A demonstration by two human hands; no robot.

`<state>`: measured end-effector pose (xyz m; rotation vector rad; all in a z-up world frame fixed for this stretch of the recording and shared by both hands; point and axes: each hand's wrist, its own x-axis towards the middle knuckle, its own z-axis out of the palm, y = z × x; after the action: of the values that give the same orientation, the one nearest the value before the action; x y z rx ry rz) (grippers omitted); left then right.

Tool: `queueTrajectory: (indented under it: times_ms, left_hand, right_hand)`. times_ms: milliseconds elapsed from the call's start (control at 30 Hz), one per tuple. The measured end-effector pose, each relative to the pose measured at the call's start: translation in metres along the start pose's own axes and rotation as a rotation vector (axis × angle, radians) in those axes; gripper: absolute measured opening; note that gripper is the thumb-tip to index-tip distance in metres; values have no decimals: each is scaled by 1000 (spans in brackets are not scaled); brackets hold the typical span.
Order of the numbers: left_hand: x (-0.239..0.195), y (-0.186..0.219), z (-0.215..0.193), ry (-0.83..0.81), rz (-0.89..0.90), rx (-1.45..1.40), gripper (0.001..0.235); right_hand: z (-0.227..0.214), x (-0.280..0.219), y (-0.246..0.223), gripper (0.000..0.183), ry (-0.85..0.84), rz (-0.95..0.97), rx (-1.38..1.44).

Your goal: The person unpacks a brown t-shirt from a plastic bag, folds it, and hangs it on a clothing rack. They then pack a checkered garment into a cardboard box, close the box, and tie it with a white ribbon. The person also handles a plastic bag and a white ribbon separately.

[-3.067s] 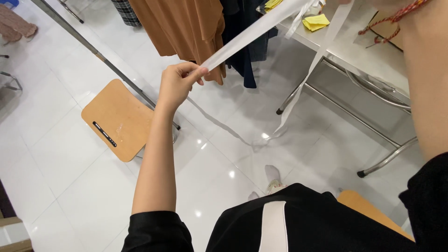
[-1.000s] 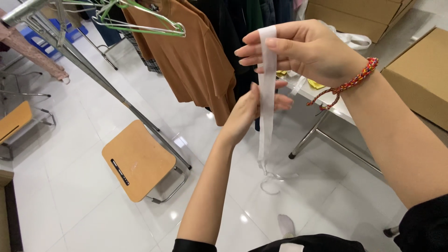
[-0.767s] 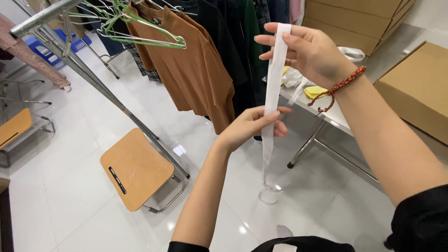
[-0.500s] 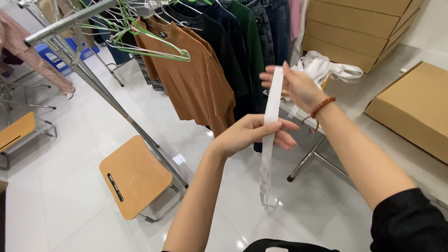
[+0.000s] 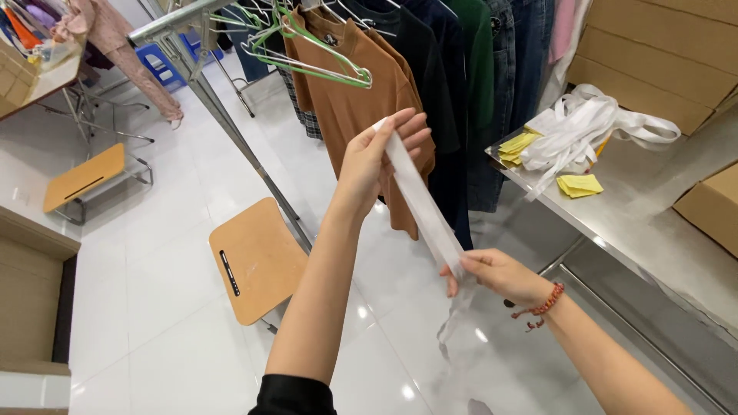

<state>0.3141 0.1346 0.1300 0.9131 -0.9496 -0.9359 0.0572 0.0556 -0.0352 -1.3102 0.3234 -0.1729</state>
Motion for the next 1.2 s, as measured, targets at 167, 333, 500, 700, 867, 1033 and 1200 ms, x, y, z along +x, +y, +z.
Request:
queueTrajectory:
  times_ms: [167, 333, 500, 700, 867, 1033, 1200]
  left_hand:
    - [-22, -1, -37, 264, -14, -130, 47]
    - [-28, -18, -64, 349, -30, -211, 47]
    - [-31, -22, -46, 478, -62, -329, 47]
    - [-36, -62, -19, 428, -156, -340, 68]
    - [-33, -107, 16, -94, -310, -218, 112]
    - [-36, -93, 61, -334, -163, -6, 109]
    - [-33, -68, 81, -434, -23, 7, 96]
  right_hand:
    - [11, -34, -32, 31, -100, -73, -184]
    - [20, -62, -86, 32, -140, -61, -333]
    - [10, -76, -114, 33, -105, -41, -385]
    - [18, -77, -172, 25, -54, -210, -402]
    - [60, -58, -225, 21, 269, -208, -359]
    - [66, -46, -237, 27, 364, -155, -326]
    - [73, -47, -245, 31, 510, -202, -288]
